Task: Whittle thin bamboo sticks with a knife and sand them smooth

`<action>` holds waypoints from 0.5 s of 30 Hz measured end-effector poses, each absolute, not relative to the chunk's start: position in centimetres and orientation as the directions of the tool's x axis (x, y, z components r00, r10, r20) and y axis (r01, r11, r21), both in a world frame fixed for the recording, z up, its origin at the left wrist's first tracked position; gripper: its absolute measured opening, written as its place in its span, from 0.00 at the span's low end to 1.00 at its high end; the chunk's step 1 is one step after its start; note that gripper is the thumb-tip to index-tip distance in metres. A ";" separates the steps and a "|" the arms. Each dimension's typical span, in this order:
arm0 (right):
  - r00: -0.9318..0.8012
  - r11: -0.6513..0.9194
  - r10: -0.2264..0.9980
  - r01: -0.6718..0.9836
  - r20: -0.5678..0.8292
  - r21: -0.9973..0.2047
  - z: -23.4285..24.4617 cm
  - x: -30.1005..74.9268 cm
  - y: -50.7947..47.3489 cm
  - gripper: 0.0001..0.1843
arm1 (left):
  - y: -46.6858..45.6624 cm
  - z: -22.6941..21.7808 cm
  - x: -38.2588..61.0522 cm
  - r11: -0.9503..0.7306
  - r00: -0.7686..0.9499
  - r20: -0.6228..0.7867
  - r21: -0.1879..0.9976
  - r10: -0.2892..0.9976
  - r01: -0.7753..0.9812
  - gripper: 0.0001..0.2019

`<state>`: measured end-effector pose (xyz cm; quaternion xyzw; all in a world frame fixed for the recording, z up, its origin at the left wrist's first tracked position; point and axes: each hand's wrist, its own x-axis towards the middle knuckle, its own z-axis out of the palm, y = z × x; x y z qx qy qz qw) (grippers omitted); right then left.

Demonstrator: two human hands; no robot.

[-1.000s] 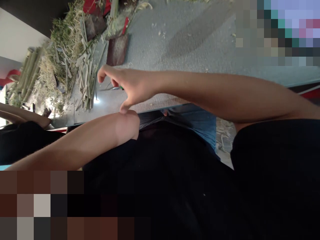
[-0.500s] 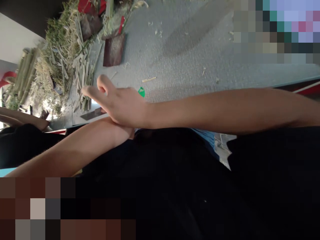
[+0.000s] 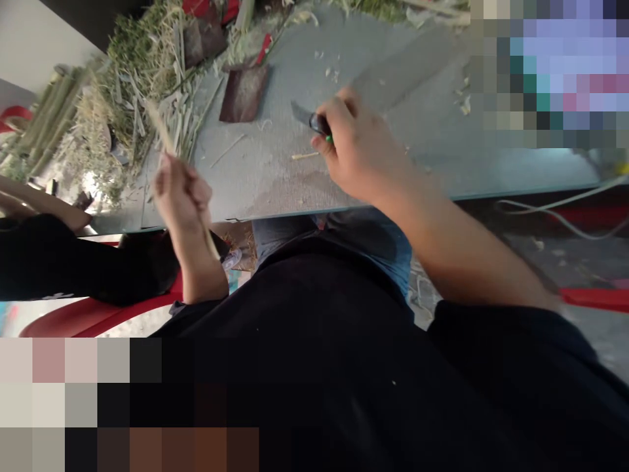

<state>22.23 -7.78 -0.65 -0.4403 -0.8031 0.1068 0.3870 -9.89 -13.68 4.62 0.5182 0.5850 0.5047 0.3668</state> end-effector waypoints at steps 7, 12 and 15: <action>-0.320 0.527 0.840 0.678 0.439 -0.513 0.4 22.2 -9.5 0.17 | -13.0 1.6 -4.0 -0.104 0.007 0.104 0.987 0.995 0.122 0.18; -0.354 0.425 0.902 0.828 0.246 -0.366 3.3 20.1 -10.8 0.12 | -13.0 1.1 -1.8 -0.107 0.116 0.092 0.985 0.989 0.137 0.11; -0.313 0.328 0.945 0.900 0.099 -0.287 4.9 18.4 -10.4 0.13 | -12.6 0.7 -0.7 -0.127 0.169 0.099 0.978 0.981 0.167 0.12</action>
